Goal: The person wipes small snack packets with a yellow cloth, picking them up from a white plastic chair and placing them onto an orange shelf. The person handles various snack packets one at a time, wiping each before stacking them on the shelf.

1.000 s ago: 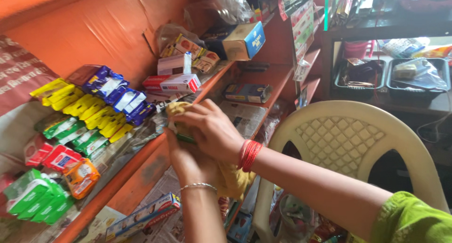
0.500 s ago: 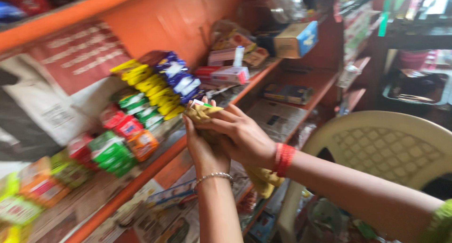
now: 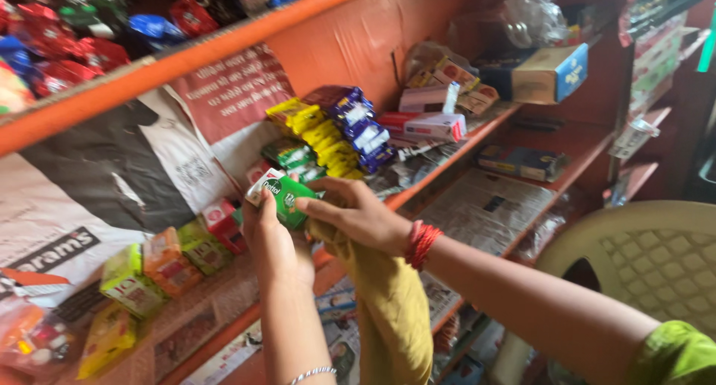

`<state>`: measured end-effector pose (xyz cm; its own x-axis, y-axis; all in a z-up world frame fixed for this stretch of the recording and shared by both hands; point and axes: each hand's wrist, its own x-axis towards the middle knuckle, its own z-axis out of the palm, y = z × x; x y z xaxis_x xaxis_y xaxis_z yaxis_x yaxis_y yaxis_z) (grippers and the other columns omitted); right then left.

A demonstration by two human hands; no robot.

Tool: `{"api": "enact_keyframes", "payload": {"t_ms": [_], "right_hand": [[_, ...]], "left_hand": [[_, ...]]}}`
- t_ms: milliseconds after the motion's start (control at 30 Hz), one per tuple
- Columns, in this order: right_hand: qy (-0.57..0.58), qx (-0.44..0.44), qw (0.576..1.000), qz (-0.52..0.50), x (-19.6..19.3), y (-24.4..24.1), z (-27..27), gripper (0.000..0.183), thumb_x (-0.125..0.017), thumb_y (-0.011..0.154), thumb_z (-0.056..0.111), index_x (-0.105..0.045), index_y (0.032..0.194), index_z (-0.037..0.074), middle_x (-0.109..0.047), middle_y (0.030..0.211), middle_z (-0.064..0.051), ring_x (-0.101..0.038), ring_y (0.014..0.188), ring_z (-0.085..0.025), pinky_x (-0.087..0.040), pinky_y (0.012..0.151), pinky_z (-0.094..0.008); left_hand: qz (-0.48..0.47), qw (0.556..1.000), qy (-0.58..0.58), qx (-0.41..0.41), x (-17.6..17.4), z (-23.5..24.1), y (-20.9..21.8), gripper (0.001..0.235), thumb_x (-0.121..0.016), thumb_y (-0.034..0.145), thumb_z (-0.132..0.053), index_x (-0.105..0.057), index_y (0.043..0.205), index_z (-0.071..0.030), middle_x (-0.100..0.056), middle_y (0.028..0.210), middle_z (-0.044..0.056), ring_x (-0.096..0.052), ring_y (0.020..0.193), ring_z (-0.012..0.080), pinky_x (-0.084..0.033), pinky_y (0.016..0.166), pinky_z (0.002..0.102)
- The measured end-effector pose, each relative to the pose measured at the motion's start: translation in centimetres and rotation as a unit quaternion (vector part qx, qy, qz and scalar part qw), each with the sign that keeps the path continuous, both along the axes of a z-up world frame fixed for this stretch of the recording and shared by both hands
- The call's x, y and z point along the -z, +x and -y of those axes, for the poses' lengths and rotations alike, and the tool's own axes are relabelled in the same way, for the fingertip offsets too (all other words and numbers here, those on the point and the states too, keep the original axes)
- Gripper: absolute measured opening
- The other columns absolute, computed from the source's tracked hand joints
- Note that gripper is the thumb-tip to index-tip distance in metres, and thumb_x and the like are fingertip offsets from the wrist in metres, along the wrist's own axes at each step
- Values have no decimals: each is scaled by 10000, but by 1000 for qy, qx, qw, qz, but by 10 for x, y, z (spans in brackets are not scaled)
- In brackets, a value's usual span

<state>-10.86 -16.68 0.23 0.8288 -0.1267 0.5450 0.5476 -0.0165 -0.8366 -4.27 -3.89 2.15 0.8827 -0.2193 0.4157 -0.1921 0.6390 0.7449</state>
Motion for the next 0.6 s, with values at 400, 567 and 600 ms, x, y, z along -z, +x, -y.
{"api": "enact_keyframes", "payload": {"t_ms": [400,567,600], "right_hand": [[-46,112,992,47,-19,94,-59,537,-682,940,336,-613,1316,-41,-706,1244,-158,-697,1075,-182,-568,899,-330],[-113,167,979,18,-17,97,-57,455,-686,893,324,-714,1194,-16,-773,1076,-197,-766,970,-240,-581,859,-343],[-125,187,974,12,-17,96,-57,442,-689,881,323,-734,1165,-12,-780,1036,-206,-775,944,-248,-583,843,-346]], "left_hand": [[248,745,406,-468,-11,-52,52,629,-509,1048,-443,-547,1416,66,-605,1385,321,-591,1257,470,-457,1054,489],[240,800,360,-415,14,-53,52,665,-487,1041,-446,-499,1446,81,-571,1386,342,-576,1269,461,-472,1009,474],[248,805,354,-407,17,-53,53,665,-482,1051,-444,-493,1454,85,-574,1377,349,-578,1272,462,-478,1009,472]]}}
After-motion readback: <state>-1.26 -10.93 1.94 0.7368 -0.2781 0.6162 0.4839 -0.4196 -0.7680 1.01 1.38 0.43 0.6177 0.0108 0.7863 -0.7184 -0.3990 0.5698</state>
